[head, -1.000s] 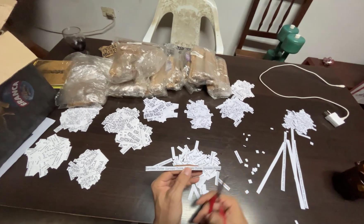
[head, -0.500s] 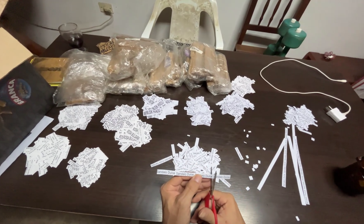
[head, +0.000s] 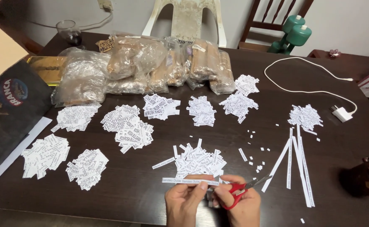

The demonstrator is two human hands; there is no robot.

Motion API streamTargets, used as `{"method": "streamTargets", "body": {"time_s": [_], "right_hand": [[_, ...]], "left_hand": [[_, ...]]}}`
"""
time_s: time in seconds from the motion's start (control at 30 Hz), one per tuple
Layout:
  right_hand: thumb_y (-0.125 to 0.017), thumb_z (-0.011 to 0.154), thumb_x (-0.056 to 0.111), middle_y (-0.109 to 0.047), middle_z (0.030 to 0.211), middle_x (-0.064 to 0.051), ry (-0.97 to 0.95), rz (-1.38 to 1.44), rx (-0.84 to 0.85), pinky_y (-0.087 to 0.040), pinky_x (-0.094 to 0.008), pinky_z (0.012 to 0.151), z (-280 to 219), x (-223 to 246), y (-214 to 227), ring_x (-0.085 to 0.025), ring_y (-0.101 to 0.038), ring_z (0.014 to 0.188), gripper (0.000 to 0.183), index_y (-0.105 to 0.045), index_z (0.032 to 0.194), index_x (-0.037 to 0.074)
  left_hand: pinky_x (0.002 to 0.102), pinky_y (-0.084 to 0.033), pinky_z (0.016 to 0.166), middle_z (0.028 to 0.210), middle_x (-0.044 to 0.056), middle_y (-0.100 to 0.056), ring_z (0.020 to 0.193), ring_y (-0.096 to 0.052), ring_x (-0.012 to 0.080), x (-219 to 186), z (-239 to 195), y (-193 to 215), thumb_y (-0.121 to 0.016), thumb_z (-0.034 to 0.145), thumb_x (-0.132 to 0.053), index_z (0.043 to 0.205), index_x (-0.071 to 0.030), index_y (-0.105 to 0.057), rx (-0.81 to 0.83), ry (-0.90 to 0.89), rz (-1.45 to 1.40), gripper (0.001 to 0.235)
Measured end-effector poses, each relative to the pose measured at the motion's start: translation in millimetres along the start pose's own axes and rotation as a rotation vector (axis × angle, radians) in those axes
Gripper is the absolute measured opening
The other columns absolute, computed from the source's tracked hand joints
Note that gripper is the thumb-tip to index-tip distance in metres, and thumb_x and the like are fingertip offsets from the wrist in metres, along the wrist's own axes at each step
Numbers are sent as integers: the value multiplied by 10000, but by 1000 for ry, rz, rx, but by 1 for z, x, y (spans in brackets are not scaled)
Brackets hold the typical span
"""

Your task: Cutting long thin strips of paper into small rectangular pieces using scissors

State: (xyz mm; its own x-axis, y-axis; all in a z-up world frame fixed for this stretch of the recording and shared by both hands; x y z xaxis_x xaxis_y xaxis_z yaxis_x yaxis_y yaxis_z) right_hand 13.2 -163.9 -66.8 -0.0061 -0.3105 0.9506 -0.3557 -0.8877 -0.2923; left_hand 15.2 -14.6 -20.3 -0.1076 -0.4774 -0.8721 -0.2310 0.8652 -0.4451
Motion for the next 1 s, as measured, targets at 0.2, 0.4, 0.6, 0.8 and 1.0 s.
{"method": "streamTargets", "body": {"time_s": [0.2, 0.4, 0.6, 0.8, 1.0], "right_hand": [[-830, 707, -116, -779, 659, -257, 21, -18, -10, -514, -358, 434, 4, 11, -1, -298, -623, 418, 280, -700, 954, -105], [-810, 738, -65, -785, 672, -280, 9, -56, 30, -531, -368, 434, 9, 7, 3, -301, -633, 409, 236, -693, 935, -123], [-607, 706, -29, -847, 676, -287, -271, -259, 305, -616, -355, 573, -25, -2, -10, -314, -776, 546, 338, -780, 993, -73], [-676, 650, -117, -769, 599, -187, -461, -394, 422, -485, -266, 524, -28, 6, -24, -191, -668, 512, 264, -831, 863, -104], [-792, 723, -54, -645, 529, -85, -277, -322, 543, -418, -290, 501, -20, -16, -8, -145, -562, 495, 108, -704, 662, -42]], "left_hand": [[335, -634, 622, 826, 172, -836, 670, -766, 245, -4, -3, 2, -737, 798, -85, 810, 46, -827, 108, -89, 48, 159], [274, -585, 683, 770, 106, -862, 719, -788, 198, -28, 6, 14, -727, 812, -200, 810, 13, -889, 17, -48, 255, 268], [305, -628, 667, 764, 160, -861, 712, -846, 270, -37, 16, 15, -751, 813, -232, 851, 49, -863, -63, 24, 200, 304], [368, -595, 606, 757, 237, -771, 683, -709, 262, -43, -5, -4, -768, 843, -146, 873, 95, -804, -82, 345, 81, 246], [352, -413, 399, 499, 251, -661, 393, -556, 251, -48, -15, -10, -764, 844, -122, 724, 166, -781, -64, 286, 56, 312]]}}
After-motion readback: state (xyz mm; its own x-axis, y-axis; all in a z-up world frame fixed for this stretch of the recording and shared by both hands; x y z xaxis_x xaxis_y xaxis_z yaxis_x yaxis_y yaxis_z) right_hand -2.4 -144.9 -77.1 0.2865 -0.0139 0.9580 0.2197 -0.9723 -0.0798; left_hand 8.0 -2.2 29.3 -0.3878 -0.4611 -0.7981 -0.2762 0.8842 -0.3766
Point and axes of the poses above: each hand's wrist, its own z-axis towards the middle knuckle, its own y-axis out of the back of the hand, x = y × z, the point moved 3 cm from there along z, towards the middle knuckle
